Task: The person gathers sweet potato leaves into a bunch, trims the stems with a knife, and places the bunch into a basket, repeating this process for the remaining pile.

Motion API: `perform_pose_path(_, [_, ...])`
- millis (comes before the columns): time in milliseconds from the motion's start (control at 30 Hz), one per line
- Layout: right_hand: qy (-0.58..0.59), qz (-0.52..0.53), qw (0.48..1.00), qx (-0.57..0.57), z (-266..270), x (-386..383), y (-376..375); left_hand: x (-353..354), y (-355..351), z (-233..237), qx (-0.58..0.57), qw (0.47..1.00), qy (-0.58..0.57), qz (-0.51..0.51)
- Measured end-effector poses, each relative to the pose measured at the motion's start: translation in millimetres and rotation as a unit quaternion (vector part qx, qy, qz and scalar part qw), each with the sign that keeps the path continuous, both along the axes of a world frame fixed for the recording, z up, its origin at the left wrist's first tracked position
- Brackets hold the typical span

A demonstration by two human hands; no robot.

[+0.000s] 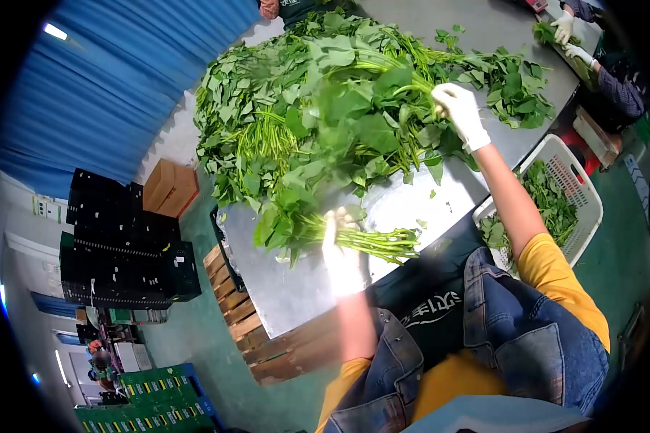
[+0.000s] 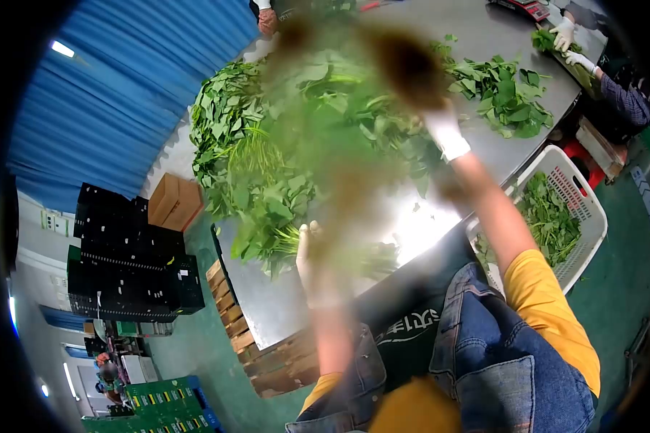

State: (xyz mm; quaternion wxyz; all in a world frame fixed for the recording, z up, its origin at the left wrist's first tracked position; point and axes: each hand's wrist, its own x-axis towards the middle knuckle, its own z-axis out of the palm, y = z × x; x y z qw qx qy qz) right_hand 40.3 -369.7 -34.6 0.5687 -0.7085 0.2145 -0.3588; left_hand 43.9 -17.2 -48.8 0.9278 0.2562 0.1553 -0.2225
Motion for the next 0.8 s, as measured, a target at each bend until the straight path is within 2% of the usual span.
perform_pose_path(33, [0.056, 0.077, 0.995, 0.018, 3, 1, 1, 4, 1, -10, -0.002, 1.000, -0.004, 0.019])
perform_pose_path(100, [0.154, 0.048, 0.983, -0.083, -10, 6, -3, 10, 15, -26, -0.027, 1.000, -0.002, 0.002])
perform_pose_path(167, [0.102, -0.008, 0.994, -0.034, -5, 6, -13, 13, 24, -37, 0.067, 0.990, -0.123, -0.003])
perform_pose_path(200, [0.084, -0.055, 0.987, -0.124, -9, 8, -24, 14, 27, -41, 0.146, 0.975, -0.168, -0.009])
perform_pose_path(233, [0.065, -0.102, 0.970, -0.212, -13, 12, -34, 14, 33, -45, 0.147, 0.975, -0.165, -0.004])
perform_pose_path(267, [-0.021, -0.096, 0.994, -0.043, 16, 3, -8, 15, 36, -38, 0.111, 0.988, -0.106, 0.004])
perform_pose_path(300, [-0.047, -0.089, 0.995, -0.009, 21, 4, -5, 15, 39, -33, 0.073, 0.996, -0.049, 0.010])
perform_pose_path(367, [0.000, -0.092, 0.994, -0.056, -18, 27, -29, 15, 41, -33, 0.051, 0.997, -0.056, 0.002])
perform_pose_path(433, [0.056, 0.033, 0.995, 0.078, -16, 24, -15, 11, 38, -27, 0.067, 0.995, -0.067, -0.002])
perform_pose_path(467, [0.080, 0.060, 0.990, 0.097, 4, 17, 7, 7, 38, -29, 0.152, 0.977, -0.151, -0.005])
perform_pose_path(500, [0.107, 0.087, 0.984, 0.116, 18, 11, 21, 10, 39, -33, 0.151, 0.977, -0.150, -0.004])
perform_pose_path(567, [0.133, 0.115, 0.984, -0.014, 6, 19, 24, 14, 40, -33, -0.036, 0.997, -0.065, 0.005])
perform_pose_path(633, [0.211, 0.074, 0.959, -0.176, 6, 22, 14, 8, 38, -22, 0.010, 0.998, -0.060, 0.001])
perform_pose_path(700, [0.151, -0.034, 0.915, -0.372, 15, 24, -5, 7, 38, -15, 0.055, 0.997, -0.056, -0.002])
perform_pose_path(733, [0.085, -0.051, 0.941, -0.323, 18, 26, -21, 7, 40, -16, 0.041, 0.997, -0.060, 0.018])
perform_pose_path(767, [-0.029, -0.090, 0.971, -0.219, 36, 21, -19, 7, 42, -17, 0.026, 0.997, -0.064, 0.039])
perform_pose_path(800, [-0.097, -0.083, 0.989, -0.078, 64, 10, -5, 4, 40, -11, 0.026, 0.997, -0.064, 0.042])
